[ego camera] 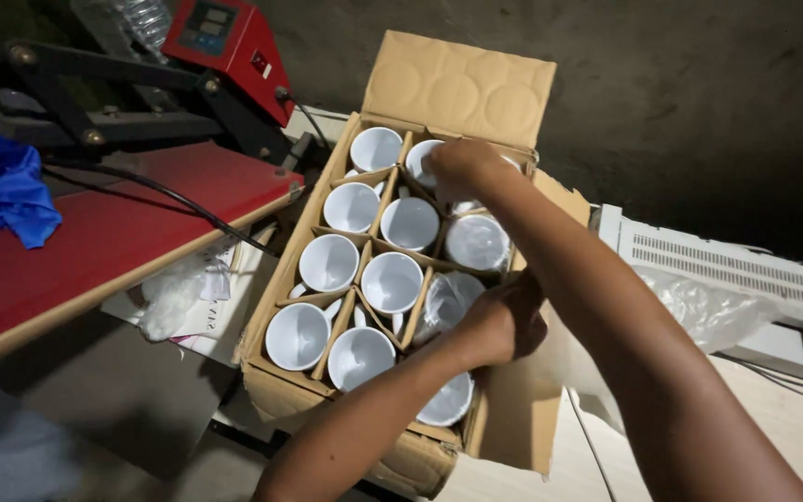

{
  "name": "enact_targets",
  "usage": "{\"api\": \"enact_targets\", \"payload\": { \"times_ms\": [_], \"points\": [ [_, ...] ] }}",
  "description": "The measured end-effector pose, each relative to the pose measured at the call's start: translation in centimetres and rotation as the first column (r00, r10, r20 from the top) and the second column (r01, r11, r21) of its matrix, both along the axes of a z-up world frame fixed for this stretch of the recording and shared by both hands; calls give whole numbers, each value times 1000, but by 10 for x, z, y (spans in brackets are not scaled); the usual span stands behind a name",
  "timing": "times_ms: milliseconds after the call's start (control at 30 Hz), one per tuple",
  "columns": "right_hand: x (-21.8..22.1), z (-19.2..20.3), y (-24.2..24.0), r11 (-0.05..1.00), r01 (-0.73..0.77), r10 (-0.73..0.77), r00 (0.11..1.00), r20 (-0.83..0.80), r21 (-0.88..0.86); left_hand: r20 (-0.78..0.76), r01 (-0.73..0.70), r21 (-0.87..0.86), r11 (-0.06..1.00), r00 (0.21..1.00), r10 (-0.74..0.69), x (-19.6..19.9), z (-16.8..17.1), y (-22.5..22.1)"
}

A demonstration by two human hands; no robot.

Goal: The person takes white ceramic mugs one at a time from a large cardboard box, inserts each mug into a plastic sleeve, and then places the sleeved mug back into its respective cardboard divider slot within the same box.

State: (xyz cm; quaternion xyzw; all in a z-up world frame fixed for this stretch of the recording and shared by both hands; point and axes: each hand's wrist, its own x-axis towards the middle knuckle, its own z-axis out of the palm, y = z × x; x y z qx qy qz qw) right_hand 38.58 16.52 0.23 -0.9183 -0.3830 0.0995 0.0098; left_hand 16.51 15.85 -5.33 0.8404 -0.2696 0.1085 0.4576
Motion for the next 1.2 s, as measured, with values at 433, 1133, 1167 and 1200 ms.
{"api": "enact_targets", "payload": {
  "times_ms": [433,1133,1167,1200],
  "points": [
    [8,-27,-22,970,-210,234,943,236,-122,-246,1,49,999,969,11,1,22,-1],
    [-250,78,-329,-269,635,561,715,-418,724,19,218,-22,976,976,-218,-18,63,-68],
    [-264,85,-332,-290,633,581,713,-394,718,17,205,-21,979,979,-204,-21,62,-78],
    [-278,91,-335,-310,631,600,710,-369,712,15,191,-20,981,981,-191,-24,60,-88]
  ]
}}
